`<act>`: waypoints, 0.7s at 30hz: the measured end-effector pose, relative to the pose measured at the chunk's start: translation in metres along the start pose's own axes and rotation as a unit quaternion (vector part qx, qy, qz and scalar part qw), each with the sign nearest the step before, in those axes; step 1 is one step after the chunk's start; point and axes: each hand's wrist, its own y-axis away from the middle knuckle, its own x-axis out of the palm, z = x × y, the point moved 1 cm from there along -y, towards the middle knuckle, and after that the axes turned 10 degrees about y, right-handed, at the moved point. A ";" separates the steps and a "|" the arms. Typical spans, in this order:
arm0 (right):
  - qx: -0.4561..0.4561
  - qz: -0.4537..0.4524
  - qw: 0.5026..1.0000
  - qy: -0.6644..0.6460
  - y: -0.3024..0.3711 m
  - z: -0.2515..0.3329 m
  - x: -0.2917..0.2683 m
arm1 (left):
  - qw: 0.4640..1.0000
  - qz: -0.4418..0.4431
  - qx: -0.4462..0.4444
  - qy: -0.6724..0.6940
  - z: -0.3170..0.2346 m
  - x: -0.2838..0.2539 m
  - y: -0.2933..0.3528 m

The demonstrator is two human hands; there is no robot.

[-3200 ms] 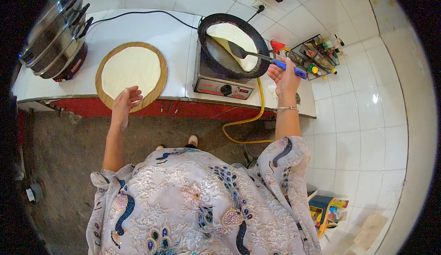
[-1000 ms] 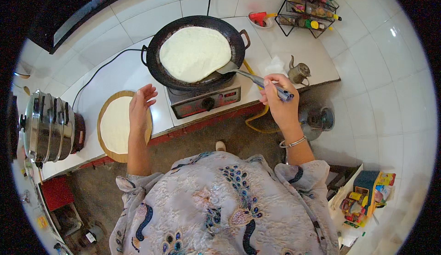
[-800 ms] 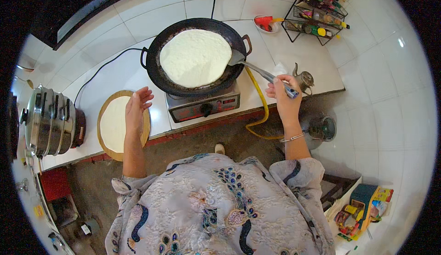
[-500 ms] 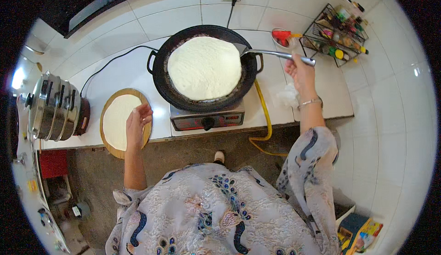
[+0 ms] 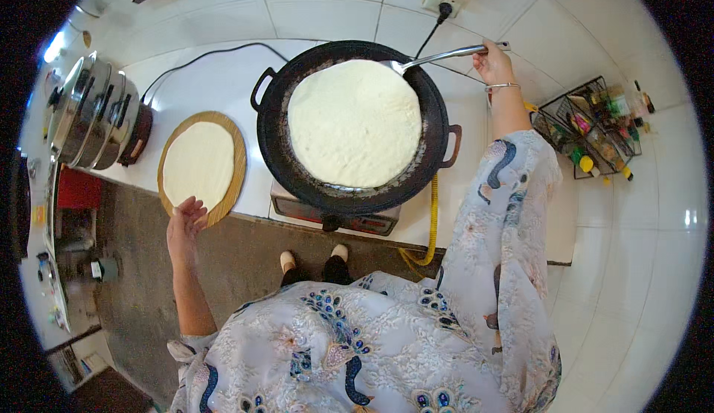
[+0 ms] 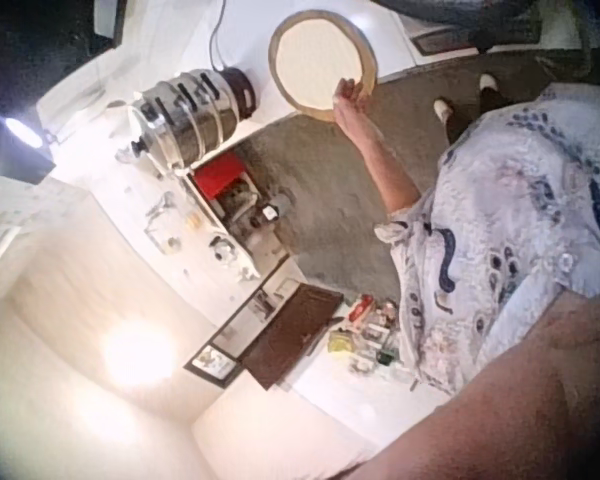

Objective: The person places a round dough onto a hot pan on a portable stove. They use a spatula to press and adjust the dough as it cooks, occasionally using their hand to check the surface. The person continues to monitor and adjust the cooking dough throughout the clip.

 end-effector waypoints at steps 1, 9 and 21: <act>0.003 0.009 1.000 0.010 0.001 -0.004 0.012 | 1.000 0.002 0.006 -0.006 -0.004 0.003 0.004; -0.007 0.077 0.997 0.015 0.012 -0.011 0.047 | 0.996 0.090 0.018 0.000 -0.017 0.022 -0.019; -0.228 0.057 0.970 0.056 0.080 0.037 0.042 | 0.985 0.170 0.018 -0.012 -0.017 0.070 -0.027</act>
